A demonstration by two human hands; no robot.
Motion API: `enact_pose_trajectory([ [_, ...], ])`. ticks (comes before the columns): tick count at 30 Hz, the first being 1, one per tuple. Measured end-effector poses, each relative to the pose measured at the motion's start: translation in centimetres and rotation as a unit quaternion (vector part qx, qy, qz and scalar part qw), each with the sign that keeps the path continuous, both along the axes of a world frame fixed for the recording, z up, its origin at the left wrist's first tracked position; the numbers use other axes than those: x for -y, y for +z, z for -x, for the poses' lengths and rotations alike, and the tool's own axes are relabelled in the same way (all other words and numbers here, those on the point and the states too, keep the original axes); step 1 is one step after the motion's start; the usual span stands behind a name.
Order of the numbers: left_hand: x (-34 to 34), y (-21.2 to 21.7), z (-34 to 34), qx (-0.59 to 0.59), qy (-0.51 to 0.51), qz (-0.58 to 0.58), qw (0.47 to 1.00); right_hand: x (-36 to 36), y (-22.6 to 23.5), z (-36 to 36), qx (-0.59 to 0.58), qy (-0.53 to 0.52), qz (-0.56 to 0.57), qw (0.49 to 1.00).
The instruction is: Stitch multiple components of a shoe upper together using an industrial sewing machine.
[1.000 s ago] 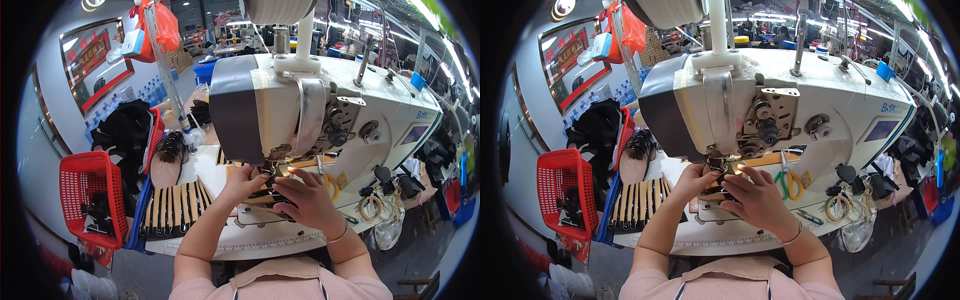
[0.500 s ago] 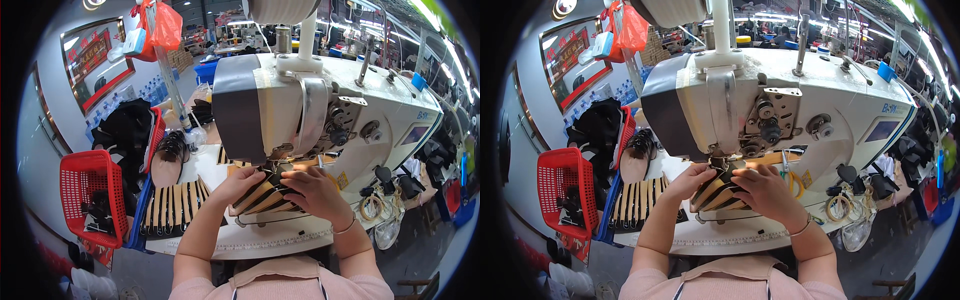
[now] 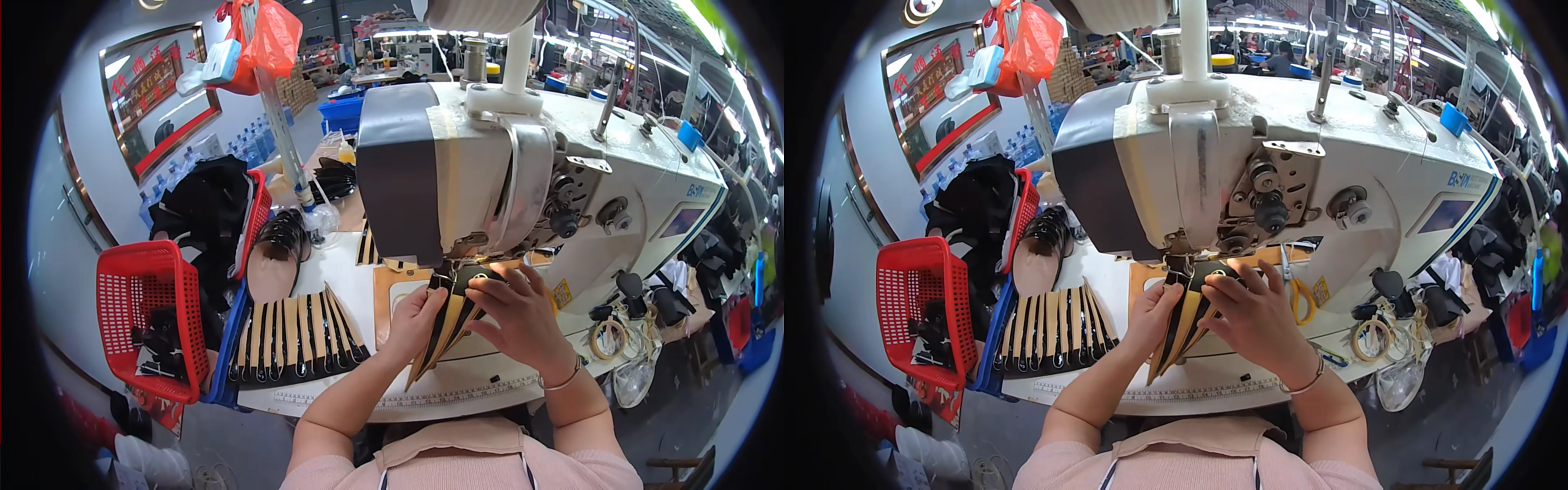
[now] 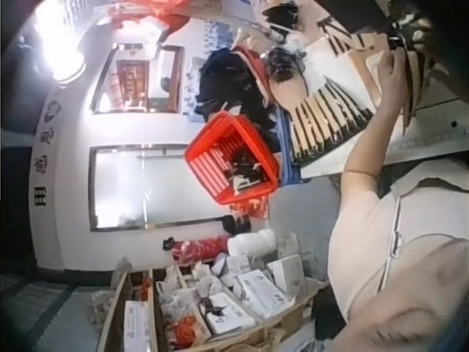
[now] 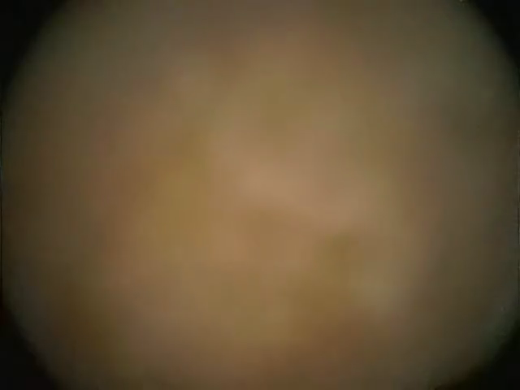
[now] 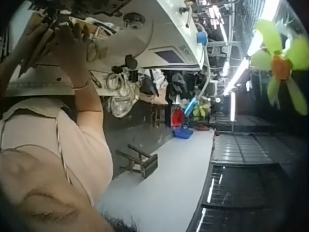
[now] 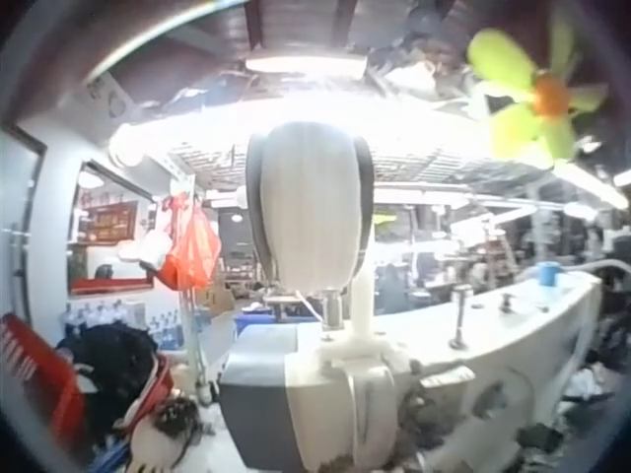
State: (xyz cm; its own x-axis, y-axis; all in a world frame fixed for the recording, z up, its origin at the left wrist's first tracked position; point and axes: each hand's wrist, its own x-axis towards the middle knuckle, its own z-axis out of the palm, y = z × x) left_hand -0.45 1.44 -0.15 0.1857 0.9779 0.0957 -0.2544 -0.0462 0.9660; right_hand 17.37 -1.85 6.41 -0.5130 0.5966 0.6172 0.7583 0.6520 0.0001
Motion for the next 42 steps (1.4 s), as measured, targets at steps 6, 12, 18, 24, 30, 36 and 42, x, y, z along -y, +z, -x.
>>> enact_pose_trajectory([
  [6, -0.8, 1.5, 0.6, 0.033, -0.062, 0.091, 0.993, -0.7, -0.6, -0.8, -0.01, 0.008, 0.005, 1.0],
  [12, -0.1, 0.6, 0.0, 0.065, -0.08, 0.068, 0.992, 0.1, -1.1, -0.6, -0.009, -0.004, -0.01, 1.0],
  [18, -0.7, 0.3, 0.3, 0.065, -0.076, 0.068, 0.993, 0.1, -1.4, 0.0, -0.005, -0.022, -0.037, 0.999],
  [24, -1.4, 0.9, 0.5, 0.023, -0.065, 0.054, 0.996, -1.0, -1.7, 0.1, -0.017, -0.023, -0.042, 0.999],
  [30, -1.9, 1.6, 0.5, 0.028, -0.068, 0.061, 0.995, -1.6, -1.5, 0.3, -0.022, -0.013, -0.055, 0.998],
  [36, -2.4, 1.6, 1.1, 0.044, -0.099, 0.066, 0.992, -2.7, -1.8, 0.3, -0.033, 0.014, -0.059, 0.998],
  [42, -2.3, 0.8, 0.9, 0.059, -0.051, 0.06, 0.995, -4.4, -4.5, -0.7, -0.373, 0.014, -0.124, 0.919],
])
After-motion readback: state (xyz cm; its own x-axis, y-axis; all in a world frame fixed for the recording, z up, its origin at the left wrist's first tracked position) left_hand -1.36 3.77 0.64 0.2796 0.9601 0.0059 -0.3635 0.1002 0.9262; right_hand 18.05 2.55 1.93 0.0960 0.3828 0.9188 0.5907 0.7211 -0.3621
